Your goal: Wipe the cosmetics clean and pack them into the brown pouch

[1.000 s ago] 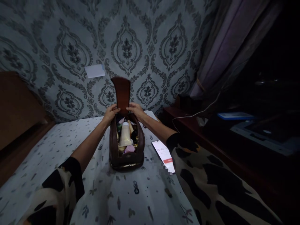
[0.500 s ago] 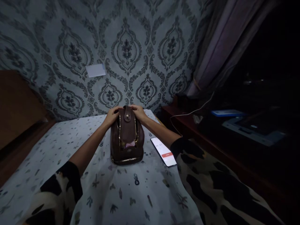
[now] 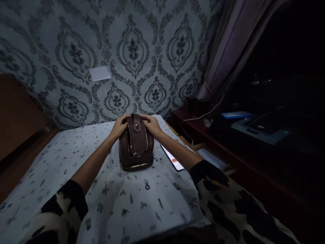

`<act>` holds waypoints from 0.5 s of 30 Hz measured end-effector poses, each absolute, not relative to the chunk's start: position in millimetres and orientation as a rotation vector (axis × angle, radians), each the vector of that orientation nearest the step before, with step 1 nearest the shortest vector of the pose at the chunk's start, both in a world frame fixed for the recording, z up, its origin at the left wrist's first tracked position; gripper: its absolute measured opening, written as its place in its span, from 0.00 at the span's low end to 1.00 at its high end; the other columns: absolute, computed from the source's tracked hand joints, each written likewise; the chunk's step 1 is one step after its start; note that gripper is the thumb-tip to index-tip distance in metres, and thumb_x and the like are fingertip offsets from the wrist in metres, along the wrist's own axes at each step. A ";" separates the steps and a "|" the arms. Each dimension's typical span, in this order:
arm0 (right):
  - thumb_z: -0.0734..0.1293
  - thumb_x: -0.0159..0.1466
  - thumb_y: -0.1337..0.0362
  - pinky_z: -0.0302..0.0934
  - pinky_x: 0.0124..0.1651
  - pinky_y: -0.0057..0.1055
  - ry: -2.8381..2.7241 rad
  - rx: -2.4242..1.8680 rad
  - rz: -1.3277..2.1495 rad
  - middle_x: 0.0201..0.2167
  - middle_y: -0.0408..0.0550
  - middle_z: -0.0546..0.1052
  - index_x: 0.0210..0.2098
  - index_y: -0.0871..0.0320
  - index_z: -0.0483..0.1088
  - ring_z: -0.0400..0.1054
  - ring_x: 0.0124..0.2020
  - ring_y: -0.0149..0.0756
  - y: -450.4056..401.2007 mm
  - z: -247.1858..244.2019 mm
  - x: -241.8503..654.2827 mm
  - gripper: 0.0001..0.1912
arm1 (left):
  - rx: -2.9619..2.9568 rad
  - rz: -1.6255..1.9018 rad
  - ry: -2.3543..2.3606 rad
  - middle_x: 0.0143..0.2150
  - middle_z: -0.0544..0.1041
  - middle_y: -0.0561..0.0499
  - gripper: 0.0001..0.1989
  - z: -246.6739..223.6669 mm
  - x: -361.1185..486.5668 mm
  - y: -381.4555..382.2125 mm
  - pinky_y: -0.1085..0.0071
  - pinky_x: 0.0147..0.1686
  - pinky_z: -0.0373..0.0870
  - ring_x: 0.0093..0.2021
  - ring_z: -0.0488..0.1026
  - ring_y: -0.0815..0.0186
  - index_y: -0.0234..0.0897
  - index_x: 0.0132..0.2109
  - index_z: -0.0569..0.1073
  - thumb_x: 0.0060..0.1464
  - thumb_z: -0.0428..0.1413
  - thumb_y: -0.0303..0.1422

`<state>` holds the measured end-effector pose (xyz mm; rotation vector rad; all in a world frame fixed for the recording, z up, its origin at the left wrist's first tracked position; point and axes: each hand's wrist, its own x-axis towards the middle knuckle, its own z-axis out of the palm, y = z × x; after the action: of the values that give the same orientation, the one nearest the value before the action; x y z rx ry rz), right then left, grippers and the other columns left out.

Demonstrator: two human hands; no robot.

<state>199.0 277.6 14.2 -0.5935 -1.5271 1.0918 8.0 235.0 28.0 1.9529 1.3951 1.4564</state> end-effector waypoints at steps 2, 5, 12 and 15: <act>0.71 0.55 0.63 0.63 0.60 0.43 -1.526 -0.610 1.046 0.45 0.48 0.82 0.40 0.56 0.80 0.74 0.51 0.43 267.2 11.9 202.2 0.13 | 1.968 1.456 1.391 0.52 0.80 0.47 0.16 26.8 10.1 228.0 0.58 0.61 0.65 0.56 0.73 0.55 0.37 0.48 0.78 0.52 0.56 0.34; 0.69 0.57 0.62 0.61 0.62 0.44 -1.519 -0.631 0.993 0.48 0.49 0.81 0.43 0.56 0.79 0.73 0.54 0.45 249.3 6.9 206.6 0.15 | 1.986 1.460 1.386 0.54 0.78 0.47 0.19 23.7 12.4 215.9 0.56 0.63 0.63 0.58 0.71 0.54 0.38 0.51 0.77 0.51 0.58 0.33; 0.65 0.64 0.51 0.54 0.67 0.45 -1.496 -0.739 0.849 0.57 0.53 0.76 0.32 0.56 0.80 0.66 0.62 0.47 203.4 -3.5 212.8 0.17 | 1.989 1.503 1.456 0.59 0.75 0.44 0.20 11.4 14.8 192.0 0.52 0.66 0.58 0.62 0.67 0.52 0.39 0.54 0.75 0.54 0.57 0.36; 0.64 0.65 0.47 0.51 0.68 0.45 -1.440 -0.747 0.919 0.58 0.55 0.75 0.26 0.56 0.79 0.64 0.63 0.48 186.9 -1.2 212.1 0.23 | 1.944 1.517 1.453 0.60 0.74 0.45 0.20 9.8 18.0 186.9 0.53 0.65 0.59 0.62 0.67 0.53 0.41 0.56 0.74 0.57 0.56 0.36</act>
<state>212.1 186.9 -1.2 -0.7466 -1.4401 0.9188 18.0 186.9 9.8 1.9442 1.4526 1.5170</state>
